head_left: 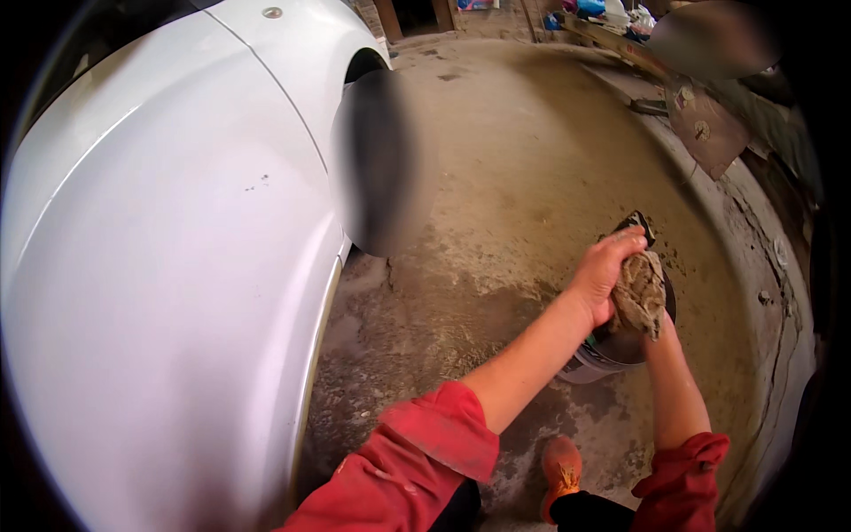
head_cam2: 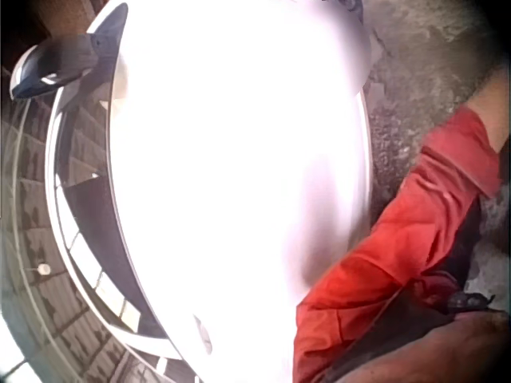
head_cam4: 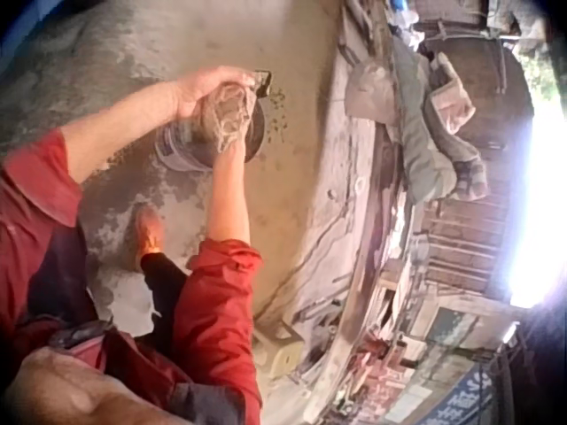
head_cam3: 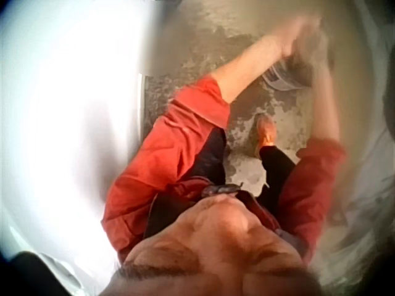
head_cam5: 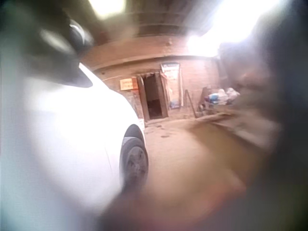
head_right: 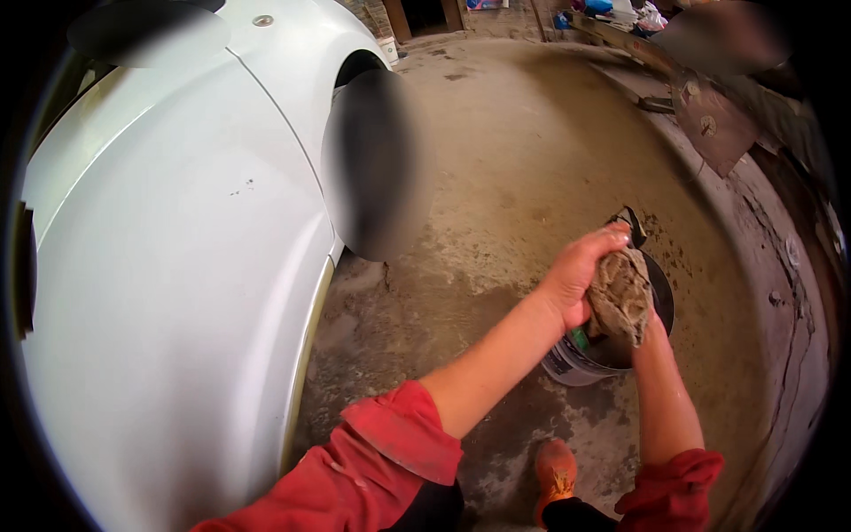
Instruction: The person sands the lower edge of a white car's front fender using a sanding block and water from a bucket. They repeatedly dip a cloth into the bucket to wipe the sanded area and continue sanding along the seam between the fender and the bumper.
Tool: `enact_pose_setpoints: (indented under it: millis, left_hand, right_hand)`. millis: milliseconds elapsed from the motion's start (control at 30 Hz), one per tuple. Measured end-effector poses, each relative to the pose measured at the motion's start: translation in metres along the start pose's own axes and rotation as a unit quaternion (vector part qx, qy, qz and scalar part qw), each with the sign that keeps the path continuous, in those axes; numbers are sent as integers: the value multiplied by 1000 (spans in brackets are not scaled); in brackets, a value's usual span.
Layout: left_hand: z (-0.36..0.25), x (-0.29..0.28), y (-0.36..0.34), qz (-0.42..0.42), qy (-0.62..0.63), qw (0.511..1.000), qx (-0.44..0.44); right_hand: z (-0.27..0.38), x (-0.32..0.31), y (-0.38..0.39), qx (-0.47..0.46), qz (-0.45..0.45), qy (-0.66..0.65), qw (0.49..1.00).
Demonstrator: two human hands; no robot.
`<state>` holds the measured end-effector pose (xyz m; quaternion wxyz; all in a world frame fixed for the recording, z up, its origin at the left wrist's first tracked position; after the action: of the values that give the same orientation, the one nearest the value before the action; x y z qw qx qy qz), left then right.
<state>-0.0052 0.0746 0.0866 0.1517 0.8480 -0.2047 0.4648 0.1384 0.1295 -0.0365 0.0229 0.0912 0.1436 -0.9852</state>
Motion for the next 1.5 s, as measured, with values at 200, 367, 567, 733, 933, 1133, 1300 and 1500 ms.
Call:
enact_pose_setpoints:
  millis: [200,367,567,733,933,1133,1300,1500]
  left_hand:
    - [-132,-38,66,-216,-165,943,195]
    - [-234,-75,148,-261,-234,916,196]
    - [-351,-107,195,-175,-404,877,194]
    - [-390,-34,238,-394,-804,395,207]
    - [-404,-6,240,-233,-955,-176,57]
    - [-384,-23,233,-101,-961,-252,-49]
    - [-392,-15,221,-144,-974,-173,-10]
    - [-369,-39,233,18,-962,-242,-123]
  right_hand:
    - [150,129,-28,240,-118,-460,847]
    - [245,276,-25,208,-133,-394,885]
    - [298,377,-44,78,37,-603,793]
    - [165,378,-16,93,-212,-232,945]
    - [72,533,96,244,94,68,963]
    - [80,587,145,180,-9,-143,973]
    - [81,600,159,234,-65,-338,909]
    - [111,617,171,260,25,-367,893]
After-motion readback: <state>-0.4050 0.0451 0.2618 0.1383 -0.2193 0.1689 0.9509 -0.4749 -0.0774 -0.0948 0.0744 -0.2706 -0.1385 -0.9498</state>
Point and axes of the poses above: each hand's wrist, its own y-axis away from the middle knuckle, its own x-axis out of the palm, z = x × y, the point moved 8 cm from there along -y, towards the middle knuckle, and after that the axes turned 3 degrees about -z, right-handed, at the moved point
